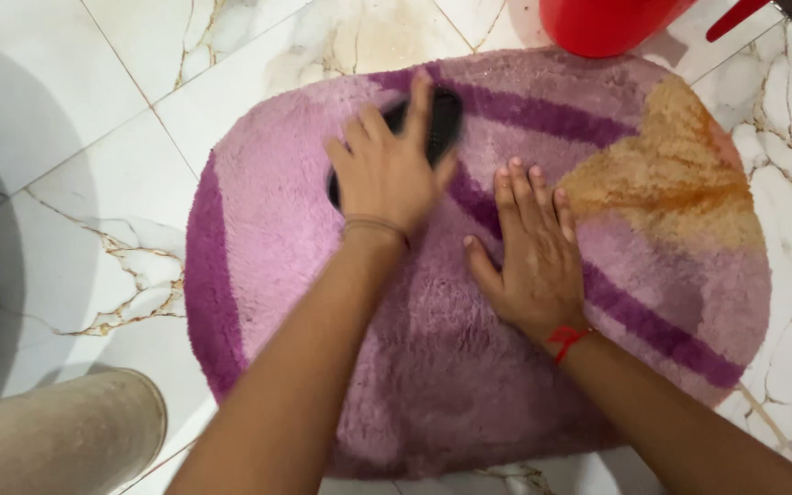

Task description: The person washes a pink and purple rug on a tiled floor. They sprinkle powder onto the rug, pour water from a red cup, and scrub the surface with a black brush. The person repeatedly scrubs different sections of the rug while occasionally adding more water.

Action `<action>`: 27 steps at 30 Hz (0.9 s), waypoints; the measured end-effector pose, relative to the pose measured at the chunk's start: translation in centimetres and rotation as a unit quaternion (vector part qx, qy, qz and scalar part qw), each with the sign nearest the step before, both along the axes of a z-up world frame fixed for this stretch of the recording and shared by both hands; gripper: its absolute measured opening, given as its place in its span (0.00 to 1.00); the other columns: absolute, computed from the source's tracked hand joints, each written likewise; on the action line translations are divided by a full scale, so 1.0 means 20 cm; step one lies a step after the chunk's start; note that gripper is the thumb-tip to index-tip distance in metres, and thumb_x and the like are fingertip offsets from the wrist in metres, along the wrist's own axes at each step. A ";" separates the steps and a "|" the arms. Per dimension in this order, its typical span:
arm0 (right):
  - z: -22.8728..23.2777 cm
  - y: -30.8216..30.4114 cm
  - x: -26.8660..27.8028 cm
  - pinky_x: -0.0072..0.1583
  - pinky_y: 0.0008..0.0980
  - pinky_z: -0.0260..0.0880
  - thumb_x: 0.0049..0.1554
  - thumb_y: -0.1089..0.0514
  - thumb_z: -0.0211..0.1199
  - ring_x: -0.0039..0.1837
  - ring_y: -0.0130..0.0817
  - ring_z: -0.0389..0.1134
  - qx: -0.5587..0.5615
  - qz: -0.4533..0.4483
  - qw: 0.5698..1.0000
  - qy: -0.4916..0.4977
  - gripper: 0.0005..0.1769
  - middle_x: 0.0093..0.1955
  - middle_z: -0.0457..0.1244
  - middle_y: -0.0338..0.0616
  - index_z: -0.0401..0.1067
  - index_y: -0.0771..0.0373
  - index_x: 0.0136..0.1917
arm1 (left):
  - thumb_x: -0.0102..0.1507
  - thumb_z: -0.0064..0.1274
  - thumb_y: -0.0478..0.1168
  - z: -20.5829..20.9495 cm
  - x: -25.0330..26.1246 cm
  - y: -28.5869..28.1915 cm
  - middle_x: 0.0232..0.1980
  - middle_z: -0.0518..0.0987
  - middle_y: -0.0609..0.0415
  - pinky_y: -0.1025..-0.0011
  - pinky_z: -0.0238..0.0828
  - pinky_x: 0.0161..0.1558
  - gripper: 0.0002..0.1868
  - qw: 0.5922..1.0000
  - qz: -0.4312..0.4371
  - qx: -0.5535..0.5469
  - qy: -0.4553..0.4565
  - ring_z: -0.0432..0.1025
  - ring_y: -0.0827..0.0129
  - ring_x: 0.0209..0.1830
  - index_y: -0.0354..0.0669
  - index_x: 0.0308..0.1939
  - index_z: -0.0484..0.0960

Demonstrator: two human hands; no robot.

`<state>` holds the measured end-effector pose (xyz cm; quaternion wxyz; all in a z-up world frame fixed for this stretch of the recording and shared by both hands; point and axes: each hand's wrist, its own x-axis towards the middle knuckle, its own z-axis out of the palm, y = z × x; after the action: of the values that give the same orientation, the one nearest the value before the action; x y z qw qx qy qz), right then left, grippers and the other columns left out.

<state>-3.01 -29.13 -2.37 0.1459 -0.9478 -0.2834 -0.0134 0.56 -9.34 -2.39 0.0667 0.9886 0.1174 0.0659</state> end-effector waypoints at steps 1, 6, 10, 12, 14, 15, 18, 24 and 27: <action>0.00 0.01 0.00 0.81 0.53 0.34 0.61 0.44 0.52 0.85 0.52 0.41 0.013 -0.002 1.000 0.004 0.43 0.83 0.46 0.61 0.50 0.72 0.81 | 0.63 0.47 0.71 -0.03 0.09 0.07 0.55 0.70 0.30 0.42 0.62 0.51 0.45 1.000 0.023 0.016 -0.012 0.68 0.42 0.51 0.61 0.79 0.53; 0.01 0.03 0.02 0.80 0.53 0.33 0.62 0.43 0.51 0.85 0.51 0.42 0.002 -0.004 1.000 -0.011 0.43 0.83 0.46 0.60 0.49 0.71 0.81 | 0.64 0.48 0.71 -0.03 0.53 0.30 0.55 0.71 0.39 0.46 0.60 0.51 0.40 0.989 0.145 0.038 -0.003 0.66 0.47 0.55 0.59 0.74 0.62; -0.01 0.04 0.02 0.79 0.54 0.34 0.60 0.43 0.50 0.83 0.53 0.43 0.014 -0.011 1.000 -0.004 0.42 0.82 0.47 0.60 0.50 0.70 0.80 | 0.65 0.48 0.71 0.06 0.48 0.20 0.59 0.71 0.36 0.47 0.61 0.55 0.43 0.991 0.133 0.007 0.019 0.66 0.48 0.57 0.60 0.78 0.57; -0.01 0.01 0.02 0.80 0.55 0.34 0.63 0.47 0.47 0.84 0.54 0.44 0.025 -0.011 1.000 0.005 0.39 0.82 0.48 0.60 0.51 0.70 0.80 | 0.68 0.40 0.70 0.08 0.33 -0.04 0.73 0.58 0.24 0.43 0.59 0.60 0.41 0.992 0.031 -0.017 0.121 0.67 0.44 0.58 0.66 0.81 0.46; -0.02 0.00 0.03 0.81 0.55 0.35 0.64 0.49 0.45 0.85 0.54 0.44 0.019 -0.010 1.000 0.002 0.35 0.82 0.49 0.60 0.53 0.70 0.79 | 0.61 0.46 0.74 0.07 0.04 -0.28 0.66 0.61 0.23 0.35 0.54 0.60 0.50 0.992 -0.044 -0.031 0.110 0.61 0.34 0.64 0.66 0.79 0.42; -0.02 0.00 0.04 0.82 0.54 0.35 0.65 0.49 0.44 0.86 0.54 0.44 0.005 -0.006 1.000 -0.006 0.34 0.81 0.50 0.60 0.55 0.70 0.78 | 0.59 0.46 0.76 0.07 0.03 -0.26 0.66 0.63 0.25 0.33 0.54 0.60 0.51 0.998 -0.033 0.002 0.062 0.62 0.34 0.64 0.67 0.78 0.43; -0.03 -0.01 0.01 0.81 0.54 0.35 0.67 0.50 0.41 0.85 0.55 0.44 0.035 -0.001 0.999 0.000 0.33 0.82 0.49 0.62 0.54 0.72 0.79 | 0.59 0.48 0.75 -0.03 0.02 -0.07 0.63 0.68 0.30 0.31 0.57 0.57 0.49 0.998 0.004 0.053 -0.036 0.65 0.37 0.60 0.71 0.78 0.48; 0.02 0.02 0.03 0.80 0.52 0.35 0.66 0.50 0.39 0.84 0.52 0.44 0.039 -0.022 0.999 0.014 0.34 0.83 0.48 0.59 0.53 0.70 0.79 | 0.66 0.45 0.70 -0.08 0.45 0.39 0.54 0.70 0.36 0.42 0.59 0.50 0.41 0.993 0.117 0.035 -0.007 0.66 0.43 0.52 0.66 0.79 0.55; 0.02 0.05 0.03 0.79 0.52 0.35 0.65 0.50 0.40 0.84 0.51 0.44 0.027 -0.028 0.999 0.007 0.34 0.82 0.48 0.58 0.53 0.70 0.79 | 0.65 0.43 0.72 -0.06 0.52 0.40 0.57 0.69 0.36 0.43 0.58 0.55 0.42 0.988 0.147 0.040 0.003 0.65 0.43 0.55 0.65 0.78 0.54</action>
<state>-2.35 -28.20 -2.02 0.1730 -0.9512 -0.2548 -0.0181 10.96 -1.41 -3.56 0.0167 0.9629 0.2585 0.0762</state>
